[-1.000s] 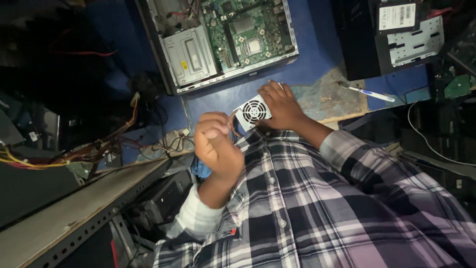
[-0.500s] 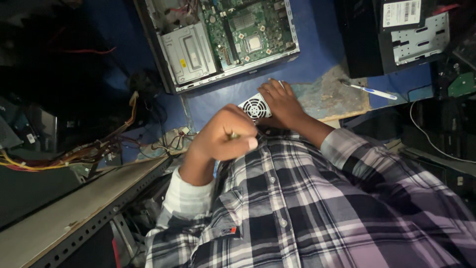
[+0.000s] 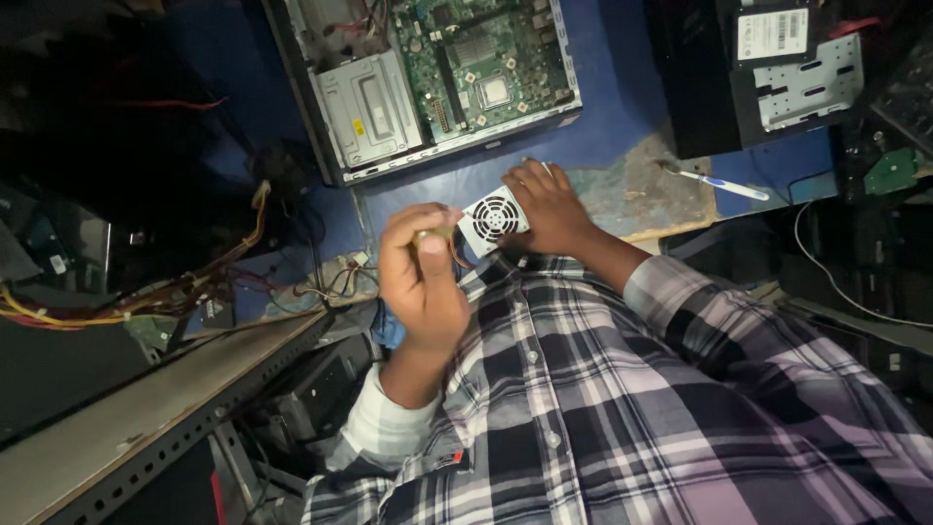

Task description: The person uses a screwdriver to remove screws from a computer power supply unit, then places the unit aside. They then reach into the open computer case and remove the CPU from the motherboard, holding it briefly before the clip ends.

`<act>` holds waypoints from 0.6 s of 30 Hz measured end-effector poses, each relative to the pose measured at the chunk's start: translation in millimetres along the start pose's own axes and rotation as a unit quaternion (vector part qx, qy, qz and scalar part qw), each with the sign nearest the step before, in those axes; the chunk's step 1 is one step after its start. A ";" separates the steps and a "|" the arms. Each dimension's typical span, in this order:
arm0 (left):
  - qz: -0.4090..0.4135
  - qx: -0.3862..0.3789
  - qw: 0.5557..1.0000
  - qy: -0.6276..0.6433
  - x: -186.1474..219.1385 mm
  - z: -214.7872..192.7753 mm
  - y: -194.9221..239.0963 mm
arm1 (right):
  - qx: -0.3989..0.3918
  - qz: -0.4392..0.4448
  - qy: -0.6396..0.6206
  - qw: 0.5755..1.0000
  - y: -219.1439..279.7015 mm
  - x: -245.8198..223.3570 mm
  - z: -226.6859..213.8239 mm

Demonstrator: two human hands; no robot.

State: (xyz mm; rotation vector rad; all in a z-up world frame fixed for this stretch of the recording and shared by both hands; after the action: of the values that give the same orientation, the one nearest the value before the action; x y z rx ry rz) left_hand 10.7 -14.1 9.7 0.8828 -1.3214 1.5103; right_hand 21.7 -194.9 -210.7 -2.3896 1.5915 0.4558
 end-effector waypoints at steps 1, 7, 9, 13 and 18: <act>-0.021 0.028 0.999 0.018 -1.1 1.2 3.9 | -0.001 0.003 0.003 1.000 -0.7 -0.1 0.0; 0.122 0.041 0.991 0.027 -24.4 4.7 2.3 | -0.013 0.009 -0.009 1.000 -2.1 -3.0 -5.5; 0.117 0.031 0.991 0.056 -29.0 2.8 -4.0 | -0.012 0.009 -0.012 1.000 -2.7 -3.8 -7.6; 0.061 -0.156 0.985 0.030 -21.3 -10.0 -28.4 | -0.016 0.003 -0.009 1.000 -1.9 -3.4 -7.2; -0.090 -0.442 0.886 0.105 -31.6 -5.4 -56.6 | -0.062 0.019 0.038 0.997 -6.5 -1.4 -2.1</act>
State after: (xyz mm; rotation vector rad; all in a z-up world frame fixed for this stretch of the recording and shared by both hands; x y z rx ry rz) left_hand 74.7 -13.9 -1.9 0.2230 -1.4974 0.6804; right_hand 27.4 -191.9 -208.1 -2.4988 1.6898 0.4904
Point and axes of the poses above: each hand's wrist, its own y-axis away from the middle knuckle, its own z-axis out of the palm, x = y × z, the point moved 2 cm from there along -y, towards the middle knuckle, and after that the axes turned 9 degrees about y, right-handed, at the moved point
